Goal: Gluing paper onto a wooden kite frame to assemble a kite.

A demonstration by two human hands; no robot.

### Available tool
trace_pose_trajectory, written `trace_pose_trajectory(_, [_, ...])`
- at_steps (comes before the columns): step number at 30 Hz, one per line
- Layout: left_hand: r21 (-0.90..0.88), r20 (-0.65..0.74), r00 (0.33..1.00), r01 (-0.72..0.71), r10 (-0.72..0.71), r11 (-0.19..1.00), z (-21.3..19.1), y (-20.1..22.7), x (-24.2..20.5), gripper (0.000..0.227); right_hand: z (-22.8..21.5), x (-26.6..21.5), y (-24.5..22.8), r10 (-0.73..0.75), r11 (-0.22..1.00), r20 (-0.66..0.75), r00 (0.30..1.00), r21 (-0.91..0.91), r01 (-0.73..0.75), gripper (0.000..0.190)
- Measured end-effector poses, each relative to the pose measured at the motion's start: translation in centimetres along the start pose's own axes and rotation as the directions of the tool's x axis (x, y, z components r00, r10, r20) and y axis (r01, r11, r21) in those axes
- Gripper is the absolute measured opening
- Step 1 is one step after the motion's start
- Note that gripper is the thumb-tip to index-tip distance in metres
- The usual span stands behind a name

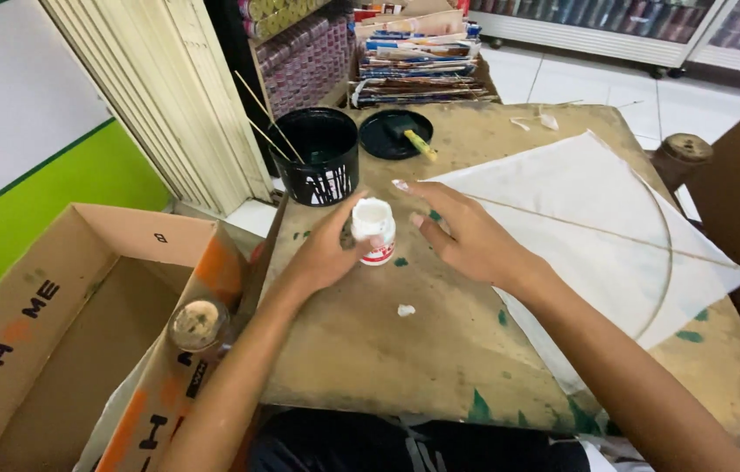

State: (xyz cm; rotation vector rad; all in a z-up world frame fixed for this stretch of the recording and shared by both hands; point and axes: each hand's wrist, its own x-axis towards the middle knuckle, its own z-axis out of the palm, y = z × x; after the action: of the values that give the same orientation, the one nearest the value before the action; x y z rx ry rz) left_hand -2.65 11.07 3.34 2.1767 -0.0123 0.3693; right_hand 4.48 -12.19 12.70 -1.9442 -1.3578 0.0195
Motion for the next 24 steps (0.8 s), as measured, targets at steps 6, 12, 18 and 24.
trace_pose_trajectory(6, [-0.207,0.037,0.985,0.175,-0.171,0.962,0.0,3.5,-1.3,0.111,0.6,0.7,1.4,0.002,1.000,0.109,0.994,-0.021,0.000,0.044])
trace_pose_trajectory(12, [-0.079,-0.077,0.996,-0.045,0.039,0.996,0.9,1.6,-1.3,0.085,-0.8,0.1,0.1,0.082,0.989,0.225,0.971,-0.141,-0.051,0.038])
trace_pose_trajectory(18, [0.096,-0.099,0.923,-0.364,0.373,0.926,1.3,-2.0,-0.4,0.078,-1.3,-0.7,1.0,0.107,0.955,0.358,0.928,-0.297,0.005,0.043])
trace_pose_trajectory(24, [0.112,-0.024,0.907,-0.416,0.421,0.902,0.9,0.1,-1.0,0.069,0.1,-1.2,2.4,0.131,0.898,0.434,0.891,-0.433,0.079,0.049])
